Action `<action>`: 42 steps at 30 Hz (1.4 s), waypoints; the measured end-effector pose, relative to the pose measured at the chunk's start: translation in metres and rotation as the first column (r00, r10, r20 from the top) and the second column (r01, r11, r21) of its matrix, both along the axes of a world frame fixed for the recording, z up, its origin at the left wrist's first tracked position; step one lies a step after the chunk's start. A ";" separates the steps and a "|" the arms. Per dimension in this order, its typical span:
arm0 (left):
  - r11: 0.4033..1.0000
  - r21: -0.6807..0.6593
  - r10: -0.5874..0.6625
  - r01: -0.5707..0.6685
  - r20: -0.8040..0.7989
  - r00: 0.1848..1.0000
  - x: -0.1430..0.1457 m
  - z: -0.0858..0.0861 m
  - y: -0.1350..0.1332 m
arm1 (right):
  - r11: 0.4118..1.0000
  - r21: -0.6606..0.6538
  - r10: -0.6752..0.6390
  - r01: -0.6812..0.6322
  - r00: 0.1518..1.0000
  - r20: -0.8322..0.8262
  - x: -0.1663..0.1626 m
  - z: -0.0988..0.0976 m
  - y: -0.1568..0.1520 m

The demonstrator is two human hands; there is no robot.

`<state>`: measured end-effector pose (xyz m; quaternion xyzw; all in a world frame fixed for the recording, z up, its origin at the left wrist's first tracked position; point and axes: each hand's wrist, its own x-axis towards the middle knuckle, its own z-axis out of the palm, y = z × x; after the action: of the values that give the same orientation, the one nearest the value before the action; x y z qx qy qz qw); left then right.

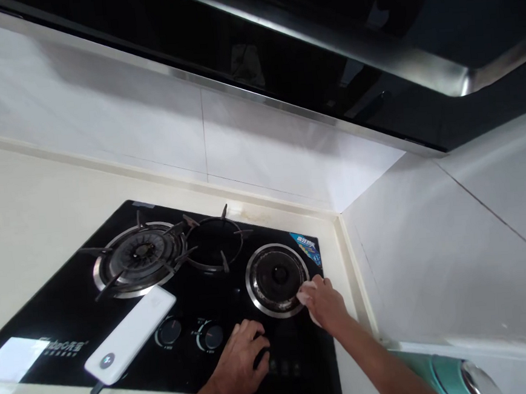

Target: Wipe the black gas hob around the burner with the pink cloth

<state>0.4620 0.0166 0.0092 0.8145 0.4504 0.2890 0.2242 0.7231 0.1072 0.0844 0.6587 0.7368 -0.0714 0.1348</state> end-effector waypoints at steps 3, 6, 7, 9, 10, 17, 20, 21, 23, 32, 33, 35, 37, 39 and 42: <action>1.000 -0.009 -0.003 0.003 -0.006 1.000 0.001 -0.001 -0.002 | 1.000 -0.002 -0.026 0.026 0.999 0.036 0.011 0.005 0.030; 0.999 -0.039 -0.001 0.001 -0.018 1.000 0.002 -0.001 -0.003 | 1.000 -0.008 0.005 -0.005 1.000 0.017 0.014 0.008 0.060; 0.999 -0.049 0.002 -0.003 -0.023 1.000 0.002 -0.001 -0.003 | 1.000 0.004 0.014 -0.014 1.000 0.009 0.012 0.008 0.070; 0.998 -0.055 0.005 -0.007 -0.033 0.999 0.002 -0.002 -0.004 | 0.999 0.043 0.030 -0.029 0.999 -0.013 0.005 0.010 0.092; 0.999 -0.050 0.006 -0.008 -0.037 0.999 0.002 -0.002 -0.004 | 0.997 0.064 0.038 -0.036 0.999 -0.023 -0.001 0.011 0.104; 0.999 0.013 0.030 -0.030 -0.038 0.999 0.003 -0.004 -0.006 | 0.983 -0.039 0.173 -0.179 0.978 -0.117 -0.041 0.024 0.165; 0.999 0.017 0.041 -0.040 -0.035 0.999 0.003 -0.002 -0.006 | 0.966 -0.120 0.216 -0.230 0.969 -0.118 -0.032 0.026 0.168; 0.999 0.016 0.038 -0.038 -0.034 0.999 0.003 -0.001 -0.006 | 0.964 -0.133 0.218 -0.232 0.969 -0.115 -0.026 0.026 0.166; 0.999 0.014 0.030 -0.030 -0.028 0.999 0.002 0.000 -0.006 | 0.961 -0.141 0.227 -0.239 0.969 -0.093 -0.014 0.025 0.160; 1.000 0.004 0.012 -0.012 -0.028 1.000 0.003 0.008 -0.006 | 0.918 0.067 0.386 -0.391 0.919 0.083 -0.023 0.012 0.148; 1.000 0.000 0.013 -0.013 -0.033 0.999 0.003 0.009 -0.006 | 0.902 0.091 0.415 -0.423 0.905 0.096 -0.031 0.010 0.151; 1.000 0.007 0.015 -0.015 -0.041 0.999 0.003 0.009 -0.005 | 0.863 0.119 0.480 -0.492 0.870 0.115 -0.048 0.008 0.159; 1.000 0.027 0.016 -0.015 -0.046 0.999 0.002 0.007 -0.005 | 0.819 0.122 0.547 -0.560 0.828 0.125 -0.064 0.006 0.165; 0.999 0.044 0.015 -0.013 -0.054 0.998 0.002 0.001 -0.007 | 0.787 0.120 0.594 -0.605 0.796 0.118 -0.077 0.005 0.168; 0.998 0.062 0.022 -0.018 -0.065 0.998 0.000 -0.013 -0.009 | 0.799 0.160 0.578 -0.579 0.814 0.060 -0.086 0.004 0.168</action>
<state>0.4624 0.0072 -0.0042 0.8254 0.4568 0.2778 0.1813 0.6369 0.2754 0.0879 0.4118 0.9053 0.0389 0.0963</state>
